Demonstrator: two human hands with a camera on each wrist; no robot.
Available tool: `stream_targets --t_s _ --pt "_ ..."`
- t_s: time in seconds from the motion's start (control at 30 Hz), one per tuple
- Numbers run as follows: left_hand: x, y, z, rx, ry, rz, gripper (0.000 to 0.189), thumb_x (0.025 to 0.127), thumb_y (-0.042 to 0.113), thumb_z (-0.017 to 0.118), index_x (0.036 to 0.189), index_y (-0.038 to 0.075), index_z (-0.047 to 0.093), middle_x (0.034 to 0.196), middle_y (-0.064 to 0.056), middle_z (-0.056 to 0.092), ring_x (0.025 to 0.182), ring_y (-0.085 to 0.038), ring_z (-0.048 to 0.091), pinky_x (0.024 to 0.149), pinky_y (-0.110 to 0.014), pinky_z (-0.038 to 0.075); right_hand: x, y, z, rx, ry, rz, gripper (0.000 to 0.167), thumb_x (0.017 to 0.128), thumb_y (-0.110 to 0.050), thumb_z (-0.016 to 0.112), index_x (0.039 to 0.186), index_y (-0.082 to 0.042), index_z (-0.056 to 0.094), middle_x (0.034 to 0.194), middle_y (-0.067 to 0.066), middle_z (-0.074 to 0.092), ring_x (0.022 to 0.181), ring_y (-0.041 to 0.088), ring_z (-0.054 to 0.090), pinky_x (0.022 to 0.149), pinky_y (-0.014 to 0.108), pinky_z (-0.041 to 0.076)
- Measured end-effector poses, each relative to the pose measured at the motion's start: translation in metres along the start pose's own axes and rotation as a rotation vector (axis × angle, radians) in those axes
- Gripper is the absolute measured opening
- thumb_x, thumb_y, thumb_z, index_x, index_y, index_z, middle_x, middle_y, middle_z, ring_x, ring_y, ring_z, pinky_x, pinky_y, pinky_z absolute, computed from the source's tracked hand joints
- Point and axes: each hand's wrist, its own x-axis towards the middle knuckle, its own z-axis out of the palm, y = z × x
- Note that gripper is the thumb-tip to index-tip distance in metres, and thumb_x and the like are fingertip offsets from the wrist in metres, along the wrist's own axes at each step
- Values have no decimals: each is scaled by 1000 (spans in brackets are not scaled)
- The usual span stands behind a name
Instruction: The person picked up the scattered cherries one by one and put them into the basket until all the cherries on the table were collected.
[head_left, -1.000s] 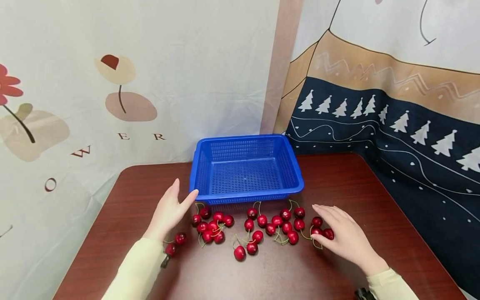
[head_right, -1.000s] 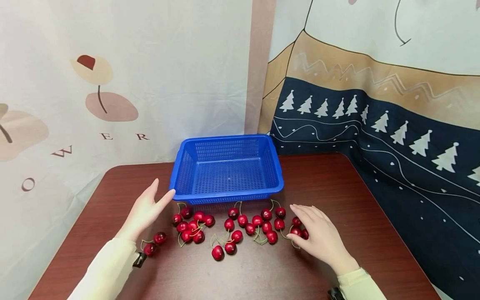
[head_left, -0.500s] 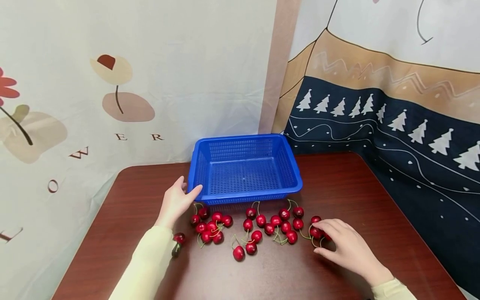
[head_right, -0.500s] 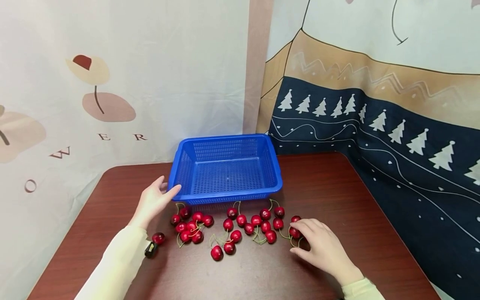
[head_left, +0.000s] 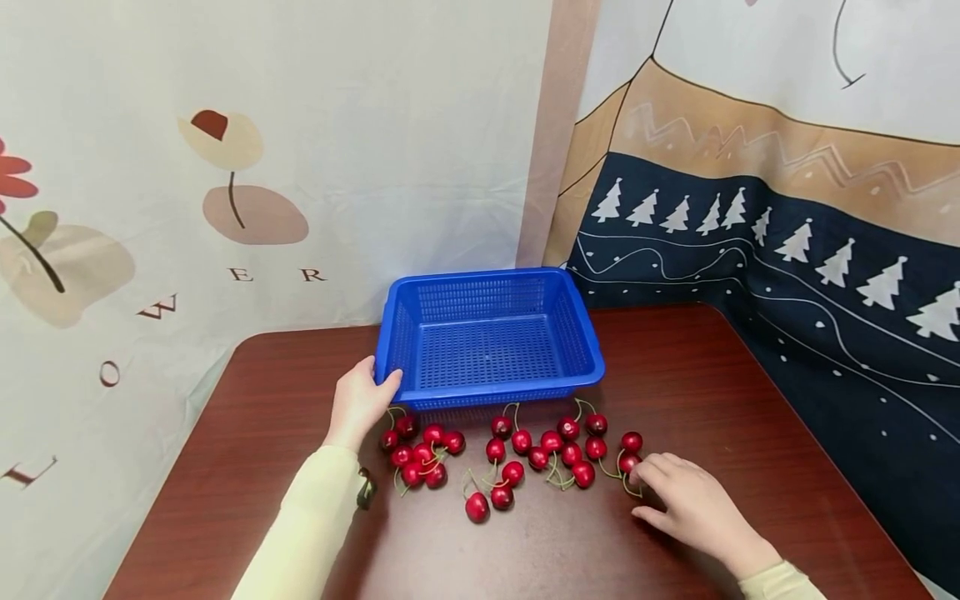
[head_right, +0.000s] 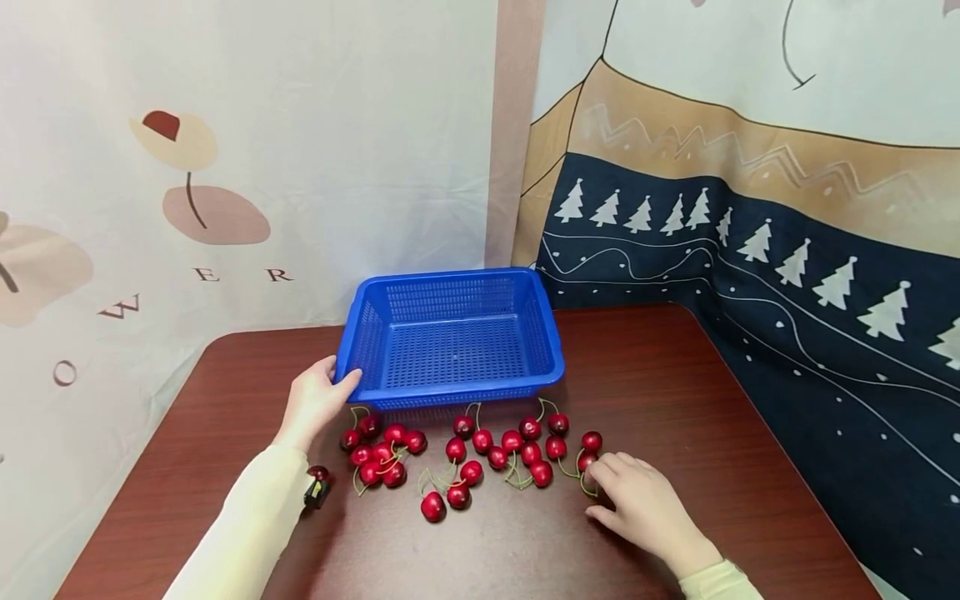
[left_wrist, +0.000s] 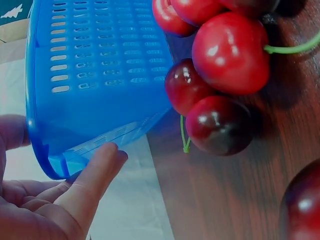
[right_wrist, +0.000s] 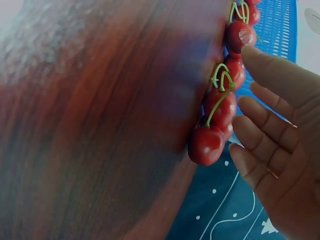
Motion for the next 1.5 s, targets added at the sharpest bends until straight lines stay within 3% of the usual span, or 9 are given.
stream_targets --t_s 0.37,0.57,1.1,1.5 --pt "5 -5 2 -56 41 -44 44 97 14 56 128 -17 54 116 -35 62 110 -45 61 96 -53 48 1 4 9 -41 18 -72 39 62 -18 90 84 -20 58 82 -12 50 73 10 51 62 31 49" --pt "6 -5 2 -78 47 -63 42 97 13 56 127 -16 56 114 -34 63 108 -43 63 94 -51 49 3 6 12 -70 40 -102 40 60 -14 90 81 -20 56 81 -9 50 73 13 53 61 32 50" --pt "6 -3 1 -84 32 -95 43 96 13 56 128 -16 56 114 -33 64 106 -42 64 92 -51 50 6 8 11 -100 55 -118 42 58 -11 90 82 -18 56 82 -6 49 72 15 53 57 31 49" --pt "7 -4 2 -78 31 -92 43 97 14 56 128 -15 56 114 -32 64 105 -42 65 91 -50 51 8 7 9 -128 88 -104 35 63 -9 89 78 -16 58 78 -5 49 68 14 52 55 29 49"
